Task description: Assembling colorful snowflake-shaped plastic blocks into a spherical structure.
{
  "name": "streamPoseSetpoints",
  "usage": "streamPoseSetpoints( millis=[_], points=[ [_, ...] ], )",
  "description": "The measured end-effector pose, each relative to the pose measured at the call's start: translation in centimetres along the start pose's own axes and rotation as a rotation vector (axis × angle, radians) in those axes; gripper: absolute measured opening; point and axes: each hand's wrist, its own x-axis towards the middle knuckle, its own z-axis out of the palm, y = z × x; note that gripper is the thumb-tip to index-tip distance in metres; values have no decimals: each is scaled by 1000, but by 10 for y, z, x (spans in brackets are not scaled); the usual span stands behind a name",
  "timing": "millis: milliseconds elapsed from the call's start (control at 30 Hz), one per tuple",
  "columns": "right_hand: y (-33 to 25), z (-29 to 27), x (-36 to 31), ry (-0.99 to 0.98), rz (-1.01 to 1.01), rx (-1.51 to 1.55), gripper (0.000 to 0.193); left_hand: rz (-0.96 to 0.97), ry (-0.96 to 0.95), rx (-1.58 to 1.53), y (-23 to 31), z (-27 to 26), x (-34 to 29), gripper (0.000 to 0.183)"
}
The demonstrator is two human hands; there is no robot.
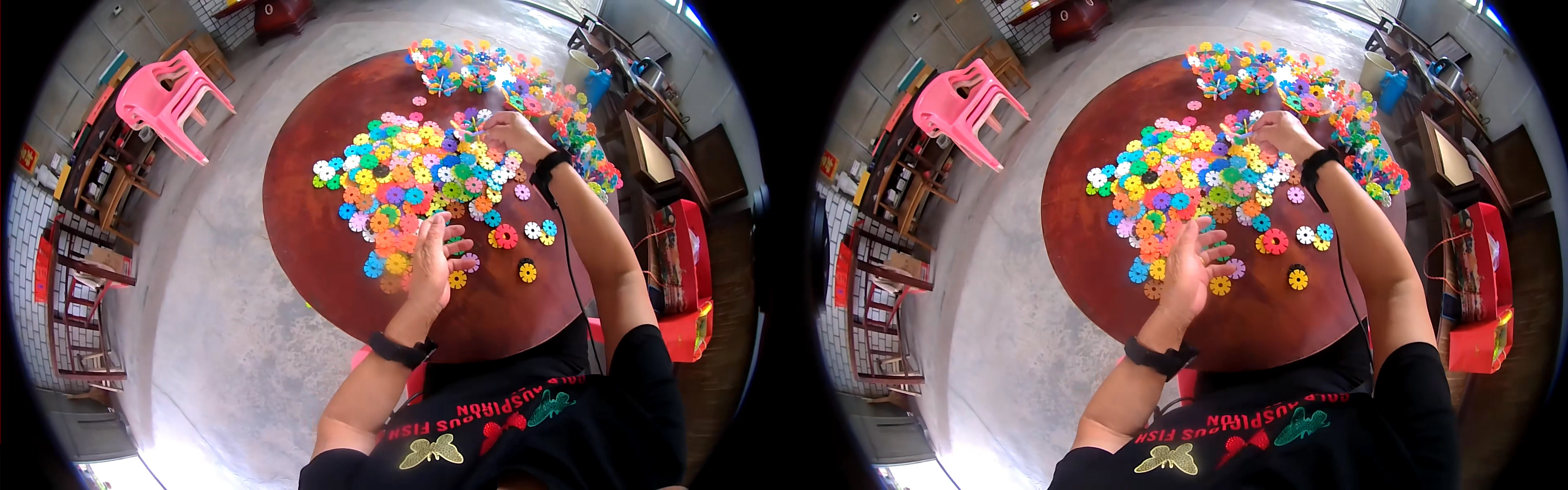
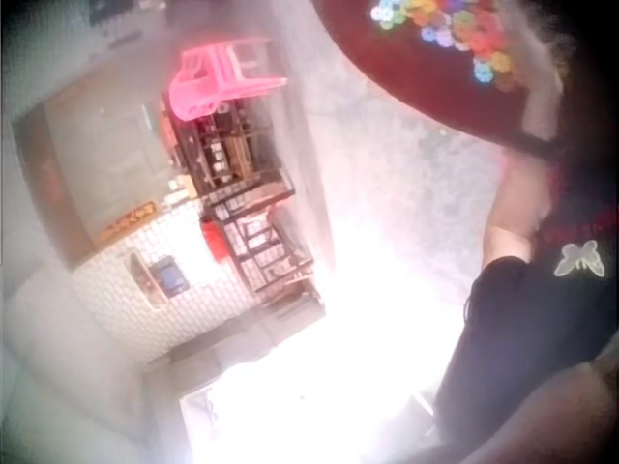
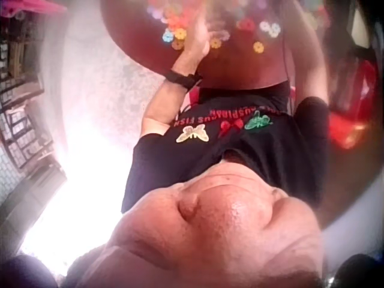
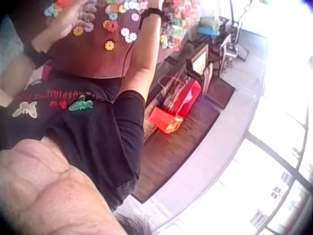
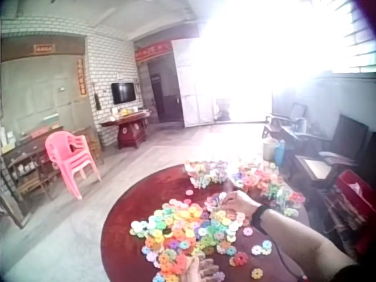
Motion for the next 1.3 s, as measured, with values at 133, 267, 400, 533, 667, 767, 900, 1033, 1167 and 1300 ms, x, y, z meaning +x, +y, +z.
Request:
streamPoseSetpoints(
  millis=[133,267,400,533,667,767,900,1033,1167,1300],
  points=[
    [3,1,36,32,74,81,17,94,-28,140,3,3,-7,50],
    [10,4,44,25,92,338,41,90,-52,154,3,3,-7,46],
    [4,-3,30,9,51,-64,61,98,-86,209,3,6,-7,38],
    [-20,-3,-27,-53,-503,-571,43,126,-154,411,-4,4,-3,34],
    [-45,-3,-126,-211,-444,-728,42,107,-206,519,-11,3,-3,27],
    [-30,-11,-179,-170,-496,-710,47,83,-224,583,-13,3,-3,26],
    [-14,-18,-223,-101,-266,-813,49,148,-344,950,-21,0,-4,28],
    [4,-8,-246,-17,-91,-885,57,-53,-675,1225,-12,8,-17,34],
    [10,17,-258,88,-115,-836,59,-49,-702,1234,-12,10,-19,34],
    [12,42,-258,195,-211,-891,49,16,-665,1295,-7,16,-21,33]
  ],
)
